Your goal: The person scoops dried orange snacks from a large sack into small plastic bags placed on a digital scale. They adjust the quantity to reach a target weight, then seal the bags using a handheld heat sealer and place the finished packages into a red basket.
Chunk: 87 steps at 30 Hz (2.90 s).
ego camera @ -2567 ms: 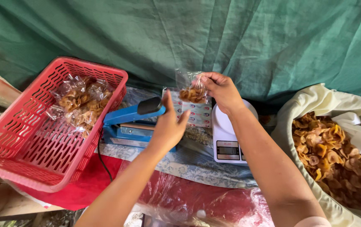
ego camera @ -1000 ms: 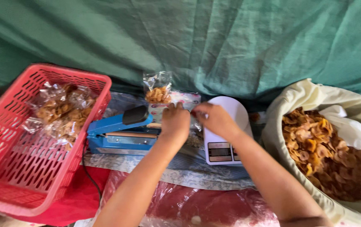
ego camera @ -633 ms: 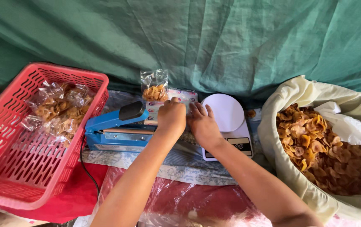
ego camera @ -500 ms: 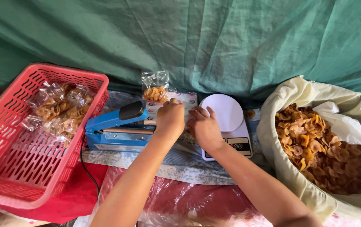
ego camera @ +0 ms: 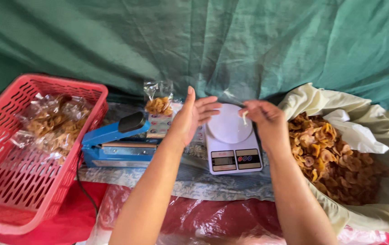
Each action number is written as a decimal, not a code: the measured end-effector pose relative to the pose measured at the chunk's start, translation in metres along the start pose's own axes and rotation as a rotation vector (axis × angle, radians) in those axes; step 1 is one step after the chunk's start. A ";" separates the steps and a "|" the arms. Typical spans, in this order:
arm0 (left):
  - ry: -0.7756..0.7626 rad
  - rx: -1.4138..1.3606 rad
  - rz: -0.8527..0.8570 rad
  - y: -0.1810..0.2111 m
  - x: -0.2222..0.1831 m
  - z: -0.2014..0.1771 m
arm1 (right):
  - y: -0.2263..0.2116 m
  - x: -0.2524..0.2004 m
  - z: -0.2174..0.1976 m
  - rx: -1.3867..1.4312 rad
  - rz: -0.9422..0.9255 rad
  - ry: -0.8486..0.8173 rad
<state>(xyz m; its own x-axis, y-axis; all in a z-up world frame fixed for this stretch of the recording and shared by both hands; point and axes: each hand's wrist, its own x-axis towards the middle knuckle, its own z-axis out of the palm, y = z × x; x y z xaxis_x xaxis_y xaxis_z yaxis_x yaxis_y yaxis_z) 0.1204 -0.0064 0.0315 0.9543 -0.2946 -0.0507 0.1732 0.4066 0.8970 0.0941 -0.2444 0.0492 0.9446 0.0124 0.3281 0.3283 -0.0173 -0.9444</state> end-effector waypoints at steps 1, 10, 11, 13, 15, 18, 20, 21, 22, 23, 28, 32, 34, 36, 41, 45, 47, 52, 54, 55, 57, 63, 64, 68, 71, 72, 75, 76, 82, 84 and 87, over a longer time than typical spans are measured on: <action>-0.071 -0.123 -0.030 0.000 0.002 0.007 | -0.002 0.003 -0.006 0.073 0.078 0.091; 0.085 0.145 0.196 -0.052 0.023 0.045 | 0.017 0.004 -0.018 0.119 0.082 0.272; 0.135 0.184 0.239 -0.053 0.026 0.045 | 0.020 0.005 -0.016 0.142 0.075 0.270; 0.236 0.259 0.317 -0.055 0.025 0.047 | 0.026 0.004 -0.014 0.187 0.068 0.268; 0.332 0.398 0.302 -0.052 0.024 0.047 | 0.031 0.002 -0.013 0.226 0.064 0.242; 0.378 0.414 0.310 -0.045 0.026 0.050 | 0.037 0.004 -0.014 0.234 0.054 0.220; 0.333 0.336 0.331 -0.043 0.026 0.052 | 0.040 0.005 -0.014 0.230 0.073 0.242; 0.287 0.286 0.350 -0.040 0.026 0.053 | 0.039 0.007 -0.013 0.233 0.089 0.268; 0.237 0.236 0.363 -0.040 0.026 0.054 | 0.038 0.006 -0.013 0.234 0.107 0.298; 0.274 0.276 0.385 -0.039 0.026 0.055 | 0.035 0.004 -0.013 0.019 -0.085 0.351; 0.456 0.454 0.477 -0.054 0.025 0.053 | 0.024 -0.013 0.001 -0.432 -0.411 0.396; 0.354 0.228 0.353 -0.078 0.029 0.054 | 0.029 -0.021 0.025 -0.174 -0.213 0.075; 0.265 0.032 0.344 -0.085 0.033 0.052 | 0.037 -0.020 0.029 -0.030 -0.058 0.012; 0.247 0.001 0.292 -0.085 0.031 0.048 | 0.044 -0.020 0.026 -0.017 -0.110 0.029; 0.376 0.273 0.386 -0.066 0.019 0.054 | 0.033 -0.019 0.017 -0.250 -0.281 0.140; 0.415 0.636 0.642 -0.037 -0.002 0.071 | -0.013 -0.027 0.015 -0.644 -0.397 0.171; 0.358 0.752 0.751 -0.020 -0.011 0.084 | -0.033 -0.027 0.015 -0.767 -0.382 0.215; 0.011 1.123 0.908 0.013 -0.036 0.111 | -0.064 -0.032 -0.003 -0.927 -0.288 0.295; -0.044 1.170 0.921 0.018 -0.032 0.121 | -0.072 -0.035 -0.023 -0.839 -0.221 0.209; -0.072 1.193 0.924 0.018 -0.028 0.125 | -0.075 -0.038 -0.036 -0.794 -0.185 0.166; -0.108 1.180 0.905 0.016 -0.018 0.131 | -0.080 -0.047 -0.071 -0.666 -0.020 0.070; -0.209 1.315 0.718 0.007 0.012 0.147 | -0.059 -0.050 -0.162 -1.406 0.530 -0.033; -0.228 1.367 0.651 0.004 0.013 0.148 | -0.047 -0.051 -0.171 -1.422 0.494 -0.049; -0.270 1.423 0.605 0.005 0.012 0.151 | -0.001 -0.059 -0.203 -1.441 0.348 -0.083; -0.235 1.293 0.667 0.013 0.008 0.151 | 0.011 -0.052 -0.226 -1.265 0.342 -0.123; -0.214 1.265 0.690 0.013 0.008 0.151 | 0.011 -0.052 -0.230 -1.179 0.366 -0.145; -0.155 1.203 0.736 0.009 0.007 0.155 | -0.005 -0.047 -0.222 -0.819 0.334 0.017; -0.135 1.187 0.756 0.009 0.009 0.157 | -0.017 -0.046 -0.214 -0.599 0.305 0.047; -0.085 1.103 0.732 -0.011 0.005 0.169 | -0.065 -0.042 -0.120 -0.199 0.098 -0.030; -0.061 1.100 0.648 -0.010 0.003 0.167 | -0.074 -0.030 -0.093 -0.381 0.095 -0.047; -0.016 1.037 0.660 -0.010 0.001 0.160 | -0.098 -0.020 -0.081 -0.828 0.001 -0.065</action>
<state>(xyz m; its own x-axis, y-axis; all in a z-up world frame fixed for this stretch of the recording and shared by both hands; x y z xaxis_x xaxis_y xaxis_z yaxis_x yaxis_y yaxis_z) 0.0810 -0.1489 0.0924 0.7810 -0.3068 0.5439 -0.6244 -0.3958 0.6734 0.0433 -0.3235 0.1368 0.9511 0.0692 0.3011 0.2493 -0.7475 -0.6157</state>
